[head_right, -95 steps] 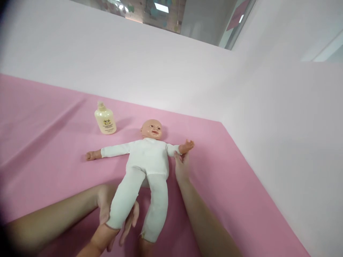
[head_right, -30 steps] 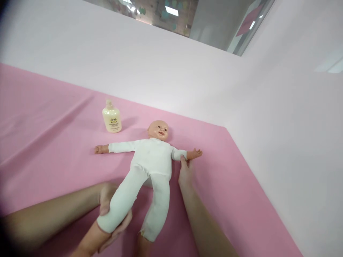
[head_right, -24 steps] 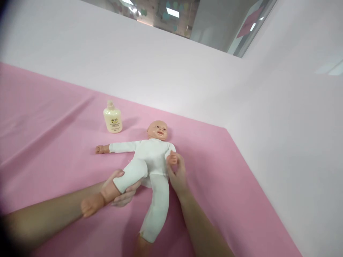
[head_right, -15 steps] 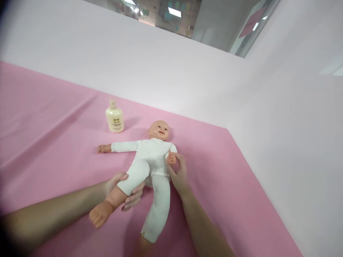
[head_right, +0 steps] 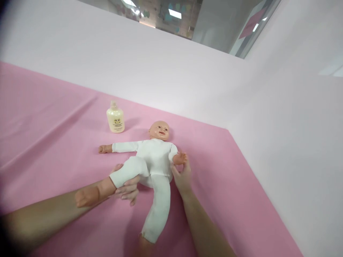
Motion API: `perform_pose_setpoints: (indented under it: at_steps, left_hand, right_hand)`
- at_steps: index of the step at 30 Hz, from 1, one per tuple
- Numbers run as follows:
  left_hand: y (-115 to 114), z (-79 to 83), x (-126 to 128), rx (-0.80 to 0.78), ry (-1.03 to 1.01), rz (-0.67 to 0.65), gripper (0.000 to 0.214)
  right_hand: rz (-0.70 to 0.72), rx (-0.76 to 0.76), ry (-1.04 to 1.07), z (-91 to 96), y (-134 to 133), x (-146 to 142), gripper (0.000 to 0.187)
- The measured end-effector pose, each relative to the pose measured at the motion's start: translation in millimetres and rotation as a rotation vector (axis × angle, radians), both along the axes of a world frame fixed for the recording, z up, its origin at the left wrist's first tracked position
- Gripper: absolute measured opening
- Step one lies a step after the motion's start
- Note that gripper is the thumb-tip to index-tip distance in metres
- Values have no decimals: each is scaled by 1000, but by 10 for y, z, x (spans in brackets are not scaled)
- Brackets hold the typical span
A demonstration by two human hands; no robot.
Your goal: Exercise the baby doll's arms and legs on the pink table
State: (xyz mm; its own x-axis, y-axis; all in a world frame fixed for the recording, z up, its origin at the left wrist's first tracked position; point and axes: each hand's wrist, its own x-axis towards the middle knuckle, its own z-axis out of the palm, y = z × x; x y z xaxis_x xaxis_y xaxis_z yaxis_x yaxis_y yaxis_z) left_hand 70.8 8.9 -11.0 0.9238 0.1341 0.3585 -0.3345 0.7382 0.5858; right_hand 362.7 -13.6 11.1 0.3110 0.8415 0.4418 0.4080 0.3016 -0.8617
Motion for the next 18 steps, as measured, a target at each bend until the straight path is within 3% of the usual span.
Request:
perform_pose_setpoints:
  at_steps: [4,7,12,15,18]
  left_hand:
    - [106,28,1,56,147,39,76]
    - [65,42,-7,83,146,15,76]
    - [-106,72,-26,99,137,-18,73]
    - [-167,83,-25,197,185,-111,74]
    - [-185,50,1,243,192,-165,76]
  right_hand:
    - [100,103,-250,6,-43,-33,40]
    - [96,64,-174,-2,1,-19,40]
    - [-22,-84,180,-28,128,55,77]
    - [-127,-147,323,-42,181,117,97]
    - [-155,-93,284,-63,195,161,99]
